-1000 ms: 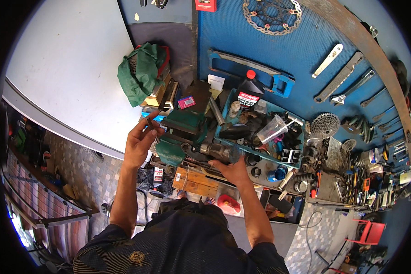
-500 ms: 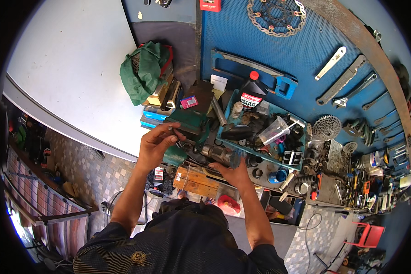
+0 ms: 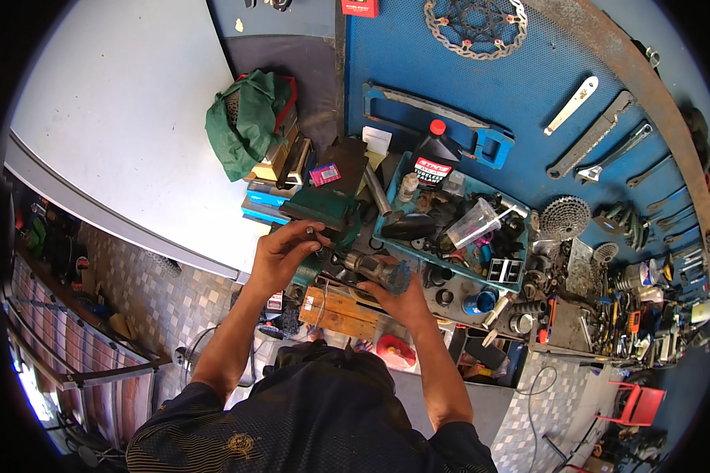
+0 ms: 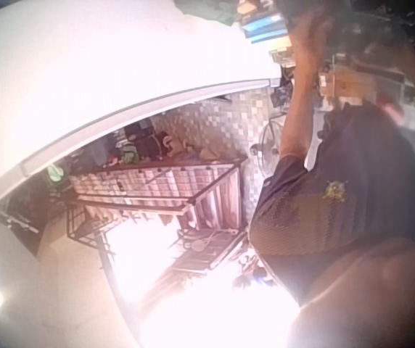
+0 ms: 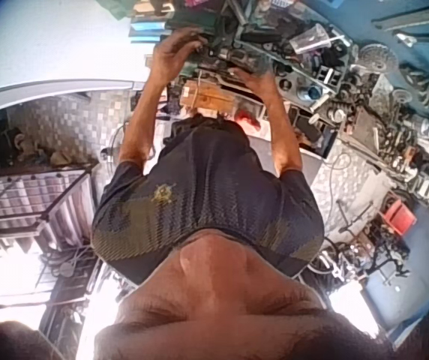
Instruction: The person secures a bicycle crank arm in a bench vise and repeatedly taps it with a hammer to adjust or seat a bearing. They then remove the crank arm, retrieve a small metal ring from the workbench, and install it onto the bicycle frame's bottom bracket area.
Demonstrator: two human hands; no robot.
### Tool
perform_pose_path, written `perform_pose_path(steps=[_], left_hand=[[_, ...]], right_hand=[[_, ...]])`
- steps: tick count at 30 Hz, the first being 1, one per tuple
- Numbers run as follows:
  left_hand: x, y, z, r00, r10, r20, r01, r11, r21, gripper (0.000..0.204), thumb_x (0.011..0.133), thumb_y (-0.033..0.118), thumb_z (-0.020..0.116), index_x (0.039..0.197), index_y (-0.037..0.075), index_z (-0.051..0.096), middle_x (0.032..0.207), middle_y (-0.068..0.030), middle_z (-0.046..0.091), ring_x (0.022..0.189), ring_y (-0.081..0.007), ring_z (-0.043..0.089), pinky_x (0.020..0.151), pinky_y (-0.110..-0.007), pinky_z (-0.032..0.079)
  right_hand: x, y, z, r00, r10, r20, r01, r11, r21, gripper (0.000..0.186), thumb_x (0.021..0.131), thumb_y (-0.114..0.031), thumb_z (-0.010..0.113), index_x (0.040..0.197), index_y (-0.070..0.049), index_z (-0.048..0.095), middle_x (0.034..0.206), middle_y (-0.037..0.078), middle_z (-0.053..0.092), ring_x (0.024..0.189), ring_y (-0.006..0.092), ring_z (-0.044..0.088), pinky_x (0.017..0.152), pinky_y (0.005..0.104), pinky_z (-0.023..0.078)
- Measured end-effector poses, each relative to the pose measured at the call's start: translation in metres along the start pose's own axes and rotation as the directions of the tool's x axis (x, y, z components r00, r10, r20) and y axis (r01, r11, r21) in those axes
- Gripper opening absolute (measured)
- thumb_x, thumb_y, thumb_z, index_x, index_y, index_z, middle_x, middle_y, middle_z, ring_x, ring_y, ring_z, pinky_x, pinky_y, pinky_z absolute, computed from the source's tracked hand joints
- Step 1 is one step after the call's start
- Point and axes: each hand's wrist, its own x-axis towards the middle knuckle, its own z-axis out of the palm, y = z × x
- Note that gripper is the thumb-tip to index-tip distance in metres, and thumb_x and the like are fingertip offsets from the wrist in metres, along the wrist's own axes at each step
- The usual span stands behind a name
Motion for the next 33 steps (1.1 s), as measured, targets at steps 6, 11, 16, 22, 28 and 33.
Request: perform_pose_path(steps=[6,11,16,22,28,33], left_hand=[[0.003,0.009,0.0,0.998,0.057,0.033,-0.061,0.987,0.146,0.029,0.097,-0.005,0.069,0.125,0.001,0.069,0.111,-0.0115,0.076,0.103,-0.018,0.075,0.087,-0.029,0.059],[0.004,0.013,-0.001,0.993,0.109,0.054,-0.118,0.968,0.22,0.026,0.099,-0.005,0.066,0.124,0.0,0.065,0.105,-0.0109,0.076,0.101,-0.0188,0.075,0.087,-0.031,0.058],[0.006,0.014,-0.004,0.984,0.132,0.116,-0.159,0.949,0.273,0.03,0.1,-0.005,0.065,0.128,0.003,0.06,0.108,-0.0107,0.074,0.101,-0.0232,0.076,0.085,-0.032,0.059],[0.004,0.012,0.0,0.985,0.153,0.076,-0.169,0.935,0.311,0.024,0.099,-0.005,0.065,0.123,0.001,0.063,0.102,-0.0108,0.076,0.096,-0.0204,0.075,0.084,-0.031,0.058],[0.004,0.011,0.002,0.985,0.166,0.056,-0.175,0.925,0.338,0.024,0.099,-0.003,0.067,0.123,0.002,0.063,0.102,-0.0105,0.077,0.095,-0.0205,0.075,0.083,-0.031,0.058],[0.005,0.011,0.001,0.984,0.166,0.071,-0.18,0.933,0.312,0.025,0.099,-0.002,0.068,0.123,0.002,0.064,0.102,-0.01,0.077,0.095,-0.0176,0.075,0.083,-0.03,0.059]], right_hand=[[0.001,-0.006,-0.001,1.0,0.013,0.005,-0.013,0.999,-0.053,0.06,0.081,-0.024,0.095,0.127,0.0,0.066,0.116,0.012,0.075,0.107,0.0196,0.07,0.096,0.0349,0.055],[0.002,-0.006,-0.004,1.0,-0.006,0.005,0.007,0.996,-0.094,0.062,0.08,-0.029,0.095,0.127,0.001,0.066,0.115,0.012,0.075,0.106,0.0199,0.07,0.095,0.036,0.055],[0.007,-0.004,-0.011,0.998,0.055,0.017,-0.051,0.983,-0.176,0.057,0.08,-0.026,0.095,0.125,-0.002,0.069,0.112,0.008,0.078,0.102,0.0139,0.07,0.09,0.0345,0.057],[0.008,-0.008,-0.011,0.996,0.092,0.007,-0.09,0.982,-0.169,0.057,0.08,-0.028,0.095,0.125,-0.004,0.071,0.111,0.006,0.079,0.099,0.014,0.07,0.09,0.0344,0.056],[0.009,-0.017,-0.014,0.997,0.052,0.06,-0.041,0.983,-0.178,0.057,0.079,-0.029,0.096,0.124,-0.004,0.071,0.111,0.006,0.079,0.098,0.0142,0.07,0.089,0.0347,0.056],[0.01,-0.021,-0.013,0.995,0.084,0.063,-0.076,0.99,-0.117,0.055,0.08,-0.028,0.096,0.124,-0.004,0.072,0.111,0.006,0.079,0.096,0.0136,0.07,0.088,0.0348,0.056]])
